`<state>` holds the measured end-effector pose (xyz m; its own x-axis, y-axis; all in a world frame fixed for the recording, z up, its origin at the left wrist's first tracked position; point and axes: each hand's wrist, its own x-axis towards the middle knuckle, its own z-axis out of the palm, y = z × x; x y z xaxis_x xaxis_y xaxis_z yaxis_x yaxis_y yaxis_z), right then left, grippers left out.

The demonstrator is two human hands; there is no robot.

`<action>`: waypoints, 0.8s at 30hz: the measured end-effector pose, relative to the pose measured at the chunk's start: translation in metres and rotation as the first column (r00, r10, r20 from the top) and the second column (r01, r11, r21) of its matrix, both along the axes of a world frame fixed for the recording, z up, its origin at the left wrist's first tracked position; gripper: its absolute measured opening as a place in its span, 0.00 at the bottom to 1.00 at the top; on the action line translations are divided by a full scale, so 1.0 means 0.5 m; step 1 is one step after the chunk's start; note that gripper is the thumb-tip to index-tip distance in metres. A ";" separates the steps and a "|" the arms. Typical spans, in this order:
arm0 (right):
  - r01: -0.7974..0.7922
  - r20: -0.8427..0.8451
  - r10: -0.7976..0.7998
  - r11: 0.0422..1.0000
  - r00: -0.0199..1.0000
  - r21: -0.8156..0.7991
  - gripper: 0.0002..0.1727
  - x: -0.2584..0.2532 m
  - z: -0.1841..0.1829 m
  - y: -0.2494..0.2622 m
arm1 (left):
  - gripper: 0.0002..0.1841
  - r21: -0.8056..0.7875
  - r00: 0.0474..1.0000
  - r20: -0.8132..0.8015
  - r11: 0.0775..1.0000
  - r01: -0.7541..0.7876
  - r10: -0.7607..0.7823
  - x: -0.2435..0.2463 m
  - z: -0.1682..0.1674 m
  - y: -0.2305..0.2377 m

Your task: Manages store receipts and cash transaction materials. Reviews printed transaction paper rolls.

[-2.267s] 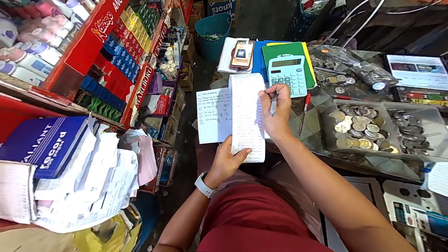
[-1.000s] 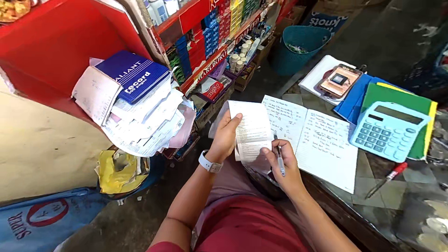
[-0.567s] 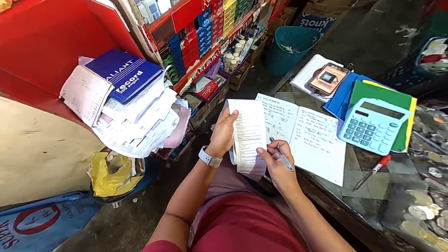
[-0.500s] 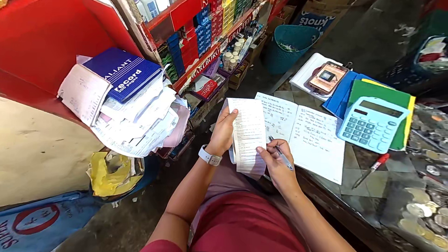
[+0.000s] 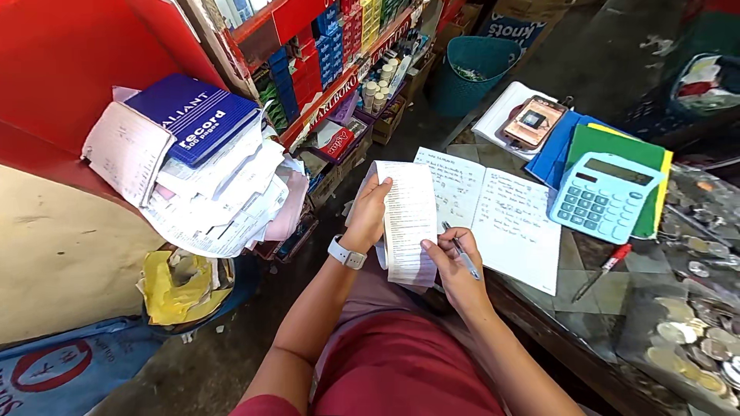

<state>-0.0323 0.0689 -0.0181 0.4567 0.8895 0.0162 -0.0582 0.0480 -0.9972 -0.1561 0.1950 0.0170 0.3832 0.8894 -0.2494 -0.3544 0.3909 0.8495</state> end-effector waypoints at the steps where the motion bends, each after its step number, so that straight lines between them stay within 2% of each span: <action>1: 0.005 -0.007 -0.005 1.000 1.000 0.001 0.15 0.000 0.000 0.000 | 0.16 -0.006 1.000 0.001 1.000 0.001 -0.001 0.001 -0.001 -0.001; 11: 0.032 -0.033 -0.032 0.999 0.999 0.006 0.16 -0.001 -0.004 -0.001 | 0.17 -0.018 1.000 -0.010 1.000 0.025 -0.025 0.006 0.007 -0.006; 18: 0.019 -0.032 -0.019 1.000 0.999 0.007 0.17 0.002 -0.003 -0.005 | 0.15 -0.102 1.000 -0.005 0.995 0.004 -0.005 0.008 0.005 -0.003; 24: 0.017 -0.034 -0.016 1.000 0.999 0.021 0.17 0.001 -0.004 -0.010 | 0.15 -0.058 1.000 -0.019 0.998 -0.016 0.015 0.008 -0.009 -0.001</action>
<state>-0.0316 0.0642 -0.0202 0.4721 0.8813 0.0192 -0.0912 0.0705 -0.9933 -0.1521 0.1947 0.0123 0.3647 0.8789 -0.3074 -0.3452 0.4343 0.8320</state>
